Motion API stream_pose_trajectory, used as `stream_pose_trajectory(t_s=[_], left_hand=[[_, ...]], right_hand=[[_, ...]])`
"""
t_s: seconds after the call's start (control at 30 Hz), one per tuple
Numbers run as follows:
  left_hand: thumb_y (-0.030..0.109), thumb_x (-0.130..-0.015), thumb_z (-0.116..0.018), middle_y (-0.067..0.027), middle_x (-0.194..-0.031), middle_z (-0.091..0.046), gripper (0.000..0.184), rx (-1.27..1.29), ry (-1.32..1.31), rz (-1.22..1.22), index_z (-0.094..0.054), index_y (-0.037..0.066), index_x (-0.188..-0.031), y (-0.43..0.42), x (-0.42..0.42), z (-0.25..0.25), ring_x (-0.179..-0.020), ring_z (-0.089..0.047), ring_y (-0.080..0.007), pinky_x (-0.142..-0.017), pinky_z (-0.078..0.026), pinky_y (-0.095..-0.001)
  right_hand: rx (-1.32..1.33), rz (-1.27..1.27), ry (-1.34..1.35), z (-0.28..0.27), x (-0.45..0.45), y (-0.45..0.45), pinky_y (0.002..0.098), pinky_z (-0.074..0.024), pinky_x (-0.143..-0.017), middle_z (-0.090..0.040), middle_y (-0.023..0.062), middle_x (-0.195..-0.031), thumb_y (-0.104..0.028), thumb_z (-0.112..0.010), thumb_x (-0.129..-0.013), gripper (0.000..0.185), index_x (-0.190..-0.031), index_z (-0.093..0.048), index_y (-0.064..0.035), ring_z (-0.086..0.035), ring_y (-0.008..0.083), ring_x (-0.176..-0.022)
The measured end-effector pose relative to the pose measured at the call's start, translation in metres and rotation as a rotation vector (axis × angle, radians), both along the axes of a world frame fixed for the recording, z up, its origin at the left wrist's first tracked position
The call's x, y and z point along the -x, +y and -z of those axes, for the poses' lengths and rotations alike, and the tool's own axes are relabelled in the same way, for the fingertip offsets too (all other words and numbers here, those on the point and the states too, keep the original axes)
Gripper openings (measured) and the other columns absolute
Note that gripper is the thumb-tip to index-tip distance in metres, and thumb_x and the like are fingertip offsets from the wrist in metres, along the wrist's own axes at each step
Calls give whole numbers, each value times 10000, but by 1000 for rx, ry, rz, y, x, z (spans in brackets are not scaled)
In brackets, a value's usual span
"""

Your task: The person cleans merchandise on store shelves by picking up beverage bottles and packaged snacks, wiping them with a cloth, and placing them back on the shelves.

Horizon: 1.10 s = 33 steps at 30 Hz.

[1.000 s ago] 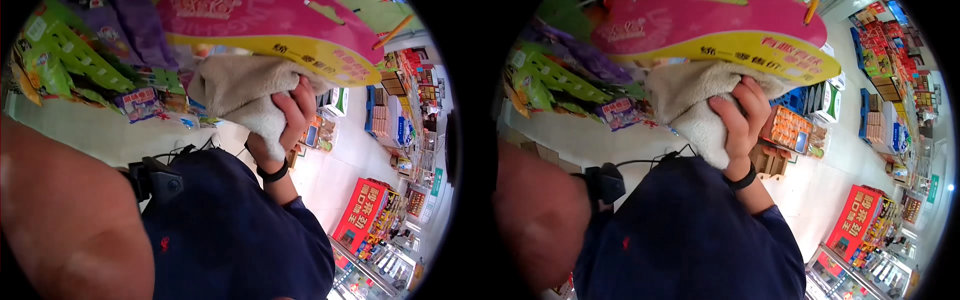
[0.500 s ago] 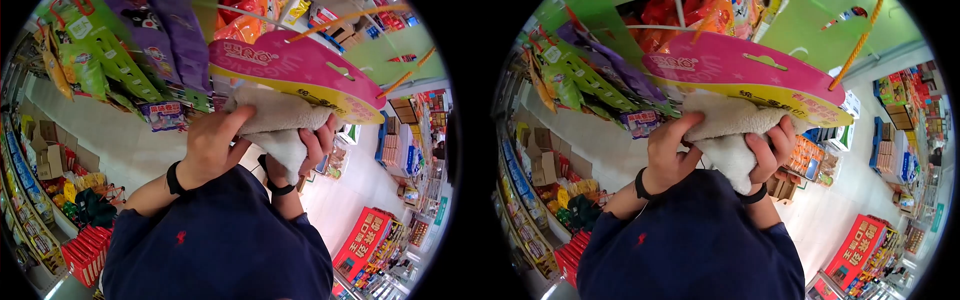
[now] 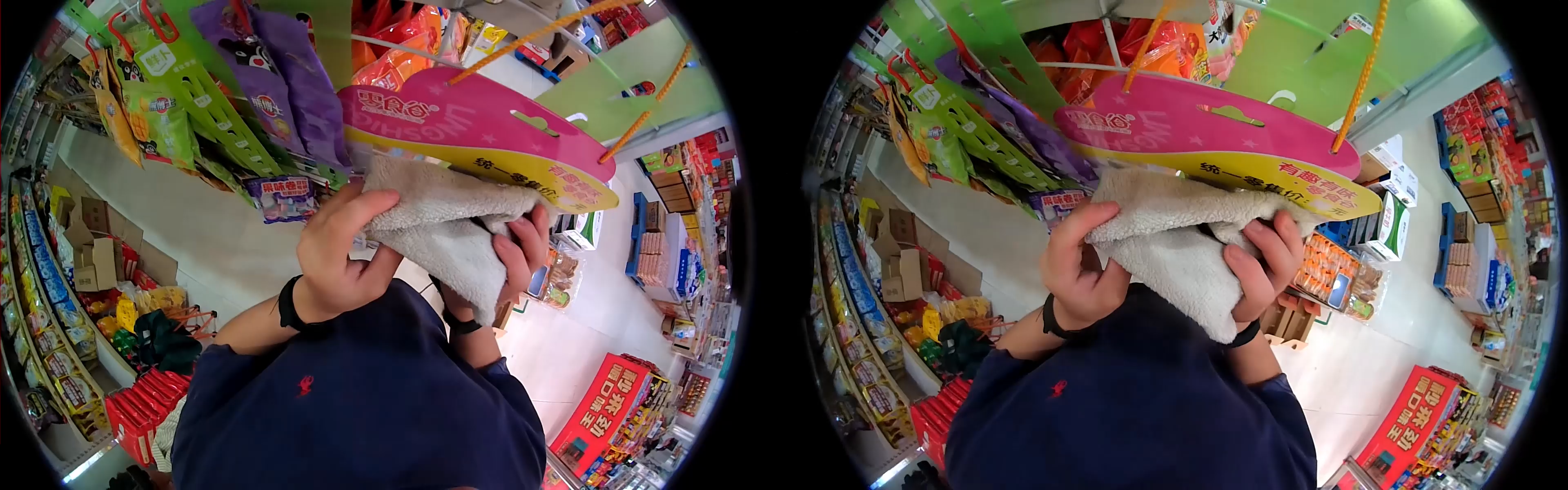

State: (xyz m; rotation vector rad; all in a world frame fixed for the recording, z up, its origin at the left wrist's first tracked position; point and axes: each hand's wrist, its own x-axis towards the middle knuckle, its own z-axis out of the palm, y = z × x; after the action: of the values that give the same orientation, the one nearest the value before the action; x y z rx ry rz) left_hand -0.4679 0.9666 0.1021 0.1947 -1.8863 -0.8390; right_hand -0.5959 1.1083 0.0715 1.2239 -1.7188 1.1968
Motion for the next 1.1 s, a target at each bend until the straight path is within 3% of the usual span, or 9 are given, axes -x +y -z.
stream_pose_trajectory(t_s=[0.23,0.27,0.37,0.63,0.73,0.83,0.87,1.0,1.1], left_hand=[[-53,-687,-749,-242,-1092,-669,509,25,10,-2,-630,-5,-1179,0,3,10,-925,-685,-394,-807,-548,-377],[-53,-687,-749,-242,-1092,-669,509,28,9,6,-630,-5,-1179,0,3,13,-925,-685,-394,-807,-548,-377],[-51,-693,-750,-242,-1108,-666,508,20,-6,2,-625,-5,-1184,-1,5,20,-936,-682,-403,-821,-547,-387],[-60,-721,-727,-268,-1112,-664,491,62,151,110,-606,-15,-1195,-5,2,12,-952,-675,-414,-856,-539,-376],[-55,-739,-727,-259,-1091,-658,475,19,190,122,-600,-13,-1195,-1,11,2,-921,-665,-401,-829,-535,-377],[-52,-718,-730,-240,-1076,-646,477,-21,157,118,-611,6,-1176,0,25,5,-912,-645,-402,-808,-530,-400],[-42,-672,-735,-207,-1026,-624,499,36,13,62,-618,35,-1150,-3,23,7,-900,-615,-407,-806,-522,-439],[-73,-586,-671,-155,-826,-556,428,194,-117,26,-643,41,-997,-4,21,17,-785,-563,-380,-700,-489,-420],[-42,-590,-680,-148,-840,-568,375,236,-222,42,-650,33,-956,-3,12,43,-794,-574,-369,-708,-496,-424]], right_hand=[[7,27,-30,29,3,-11,558,-356,-1123,-494,171,-1312,-223,-851,-812,544,-1178,-466,-108,-460,424,-1346],[156,11,-78,34,1,-20,491,-440,-1069,-575,151,-1207,-51,-785,-741,405,-1102,-625,-140,-527,384,-1263],[3,17,4,50,2,-13,565,-373,-1112,-544,188,-1305,-189,-835,-822,489,-1173,-509,-89,-476,429,-1327],[77,-37,44,20,6,-3,553,-388,-1115,-555,199,-1301,-249,-790,-861,438,-1149,-502,-86,-483,431,-1339],[95,64,75,-13,5,-17,557,-380,-1126,-545,197,-1345,-286,-779,-880,529,-1251,-476,-63,-448,439,-1373],[24,131,34,-6,4,-21,551,-385,-1112,-561,200,-1331,-216,-770,-881,475,-1268,-550,-50,-461,447,-1356],[124,123,33,1,4,-27,463,-450,-1059,-622,148,-1266,-133,-802,-794,430,-1194,-649,-103,-532,373,-1270],[89,88,-6,33,0,-18,458,-474,-1012,-647,146,-1196,-94,-794,-750,404,-1124,-641,-66,-584,366,-1194],[-6,46,-80,45,-10,-10,461,-478,-995,-658,148,-1149,-72,-775,-740,398,-1108,-628,-48,-604,365,-1154]])
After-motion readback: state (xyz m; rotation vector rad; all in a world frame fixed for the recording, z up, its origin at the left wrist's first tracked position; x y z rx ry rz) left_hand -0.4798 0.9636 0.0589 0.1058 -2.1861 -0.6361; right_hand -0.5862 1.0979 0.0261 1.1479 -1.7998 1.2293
